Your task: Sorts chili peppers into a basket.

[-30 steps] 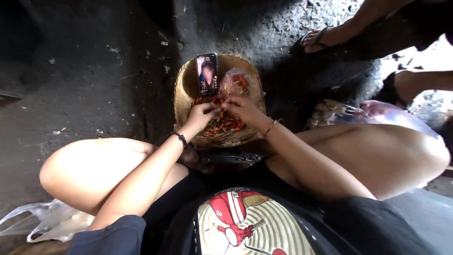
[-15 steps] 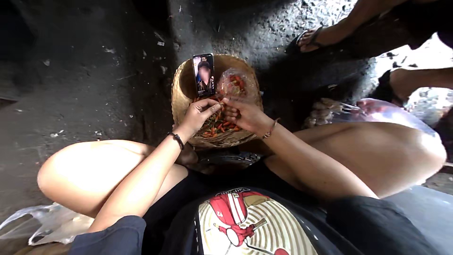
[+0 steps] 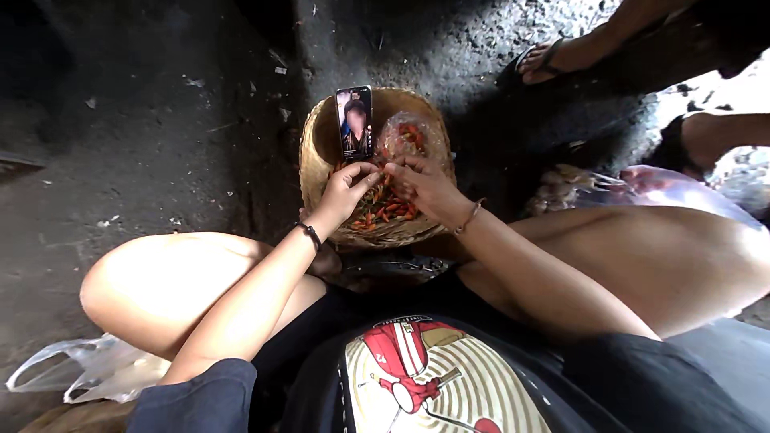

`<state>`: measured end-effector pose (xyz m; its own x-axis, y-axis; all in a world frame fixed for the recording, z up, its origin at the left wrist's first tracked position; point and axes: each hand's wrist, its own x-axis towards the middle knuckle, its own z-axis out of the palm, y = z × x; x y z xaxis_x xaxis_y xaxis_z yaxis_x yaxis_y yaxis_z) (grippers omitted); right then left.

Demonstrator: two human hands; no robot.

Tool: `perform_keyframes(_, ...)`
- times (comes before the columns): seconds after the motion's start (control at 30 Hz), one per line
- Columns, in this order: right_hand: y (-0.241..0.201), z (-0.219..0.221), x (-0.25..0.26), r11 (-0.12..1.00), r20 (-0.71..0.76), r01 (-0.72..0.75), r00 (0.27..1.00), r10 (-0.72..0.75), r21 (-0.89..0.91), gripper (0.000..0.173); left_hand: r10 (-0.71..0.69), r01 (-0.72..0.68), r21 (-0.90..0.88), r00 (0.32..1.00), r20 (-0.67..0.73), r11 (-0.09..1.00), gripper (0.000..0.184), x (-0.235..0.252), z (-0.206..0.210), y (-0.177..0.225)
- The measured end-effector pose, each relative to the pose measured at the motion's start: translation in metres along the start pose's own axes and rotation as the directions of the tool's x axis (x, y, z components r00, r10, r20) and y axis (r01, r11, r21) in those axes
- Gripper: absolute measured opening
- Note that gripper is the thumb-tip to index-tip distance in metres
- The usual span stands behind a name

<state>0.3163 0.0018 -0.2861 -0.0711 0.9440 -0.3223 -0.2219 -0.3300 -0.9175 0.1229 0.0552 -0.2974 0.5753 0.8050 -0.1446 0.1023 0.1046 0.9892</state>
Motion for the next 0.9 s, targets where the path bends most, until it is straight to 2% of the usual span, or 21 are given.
perform_keyframes(0.03, 0.001, 0.001, 0.0, 0.984, 0.043, -0.054, 0.998, 0.048, 0.17, 0.014, -0.018, 0.019, -0.071, 1.0, 0.018, 0.997, 0.014, 0.0, -0.001, 0.002)
perform_keyframes(0.1, 0.001, 0.004, -0.001, 0.926, 0.089, -0.144, 0.989, 0.121, 0.348, 0.021, -0.044, 0.055, -0.219, 0.998, 0.051, 0.974, 0.013, 0.0, -0.001, 0.004)
perform_keyframes(0.17, -0.001, 0.002, 0.0, 0.899, 0.05, -0.169, 0.985, 0.162, 0.404, 0.024, -0.069, 0.097, -0.348, 0.993, 0.092, 0.932, 0.013, -0.002, -0.001, 0.006)
perform_keyframes(0.23, -0.007, -0.008, 0.005, 0.9, -0.03, -0.136, 0.986, 0.164, 0.415, 0.026, -0.064, 0.102, -0.347, 0.991, 0.119, 0.932, 0.013, -0.003, -0.001, 0.008)
perform_keyframes(0.27, -0.013, -0.015, 0.008, 0.905, -0.095, -0.111, 0.982, 0.163, 0.412, 0.027, -0.055, 0.084, -0.264, 0.992, 0.116, 0.961, 0.013, -0.002, -0.001, 0.008)
perform_keyframes(0.33, -0.031, -0.028, 0.013, 0.92, -0.275, -0.077, 0.942, 0.194, 0.384, 0.027, -0.066, 0.063, 0.028, 0.992, 0.107, 0.998, 0.012, -0.002, 0.0, 0.009)
perform_keyframes(0.4, -0.042, -0.041, 0.017, 0.928, -0.423, -0.054, 0.879, 0.219, 0.369, 0.026, -0.154, 0.122, 0.267, 0.982, 0.106, 0.956, 0.017, -0.003, 0.002, 0.005)
perform_keyframes(0.47, -0.041, -0.056, 0.022, 0.929, -0.483, -0.074, 0.837, 0.256, 0.364, 0.029, -0.252, 0.191, 0.371, 0.96, 0.124, 0.909, 0.02, -0.003, 0.004, -0.002)
perform_keyframes(0.6, -0.031, -0.067, 0.03, 0.911, -0.51, -0.135, 0.791, 0.336, 0.391, 0.024, -0.328, 0.222, 0.473, 0.933, 0.152, 0.853, 0.021, -0.002, 0.004, -0.005)
perform_keyframes(0.67, -0.03, -0.068, 0.034, 0.915, -0.484, -0.141, 0.813, 0.325, 0.377, 0.029, -0.338, 0.223, 0.494, 0.929, 0.155, 0.841, 0.02, -0.002, 0.004, -0.004)
perform_keyframes(0.8, -0.033, -0.067, 0.034, 0.963, -0.408, -0.112, 0.889, 0.207, 0.245, 0.041, -0.345, 0.209, 0.557, 0.926, 0.151, 0.804, 0.021, -0.001, 0.002, -0.006)
perform_keyframes(0.9, -0.034, -0.058, 0.029, 0.997, -0.386, -0.029, 0.922, 0.002, -0.065, 0.039, -0.359, 0.199, 0.66, 0.926, 0.115, 0.724, 0.021, 0.0, 0.001, -0.009)
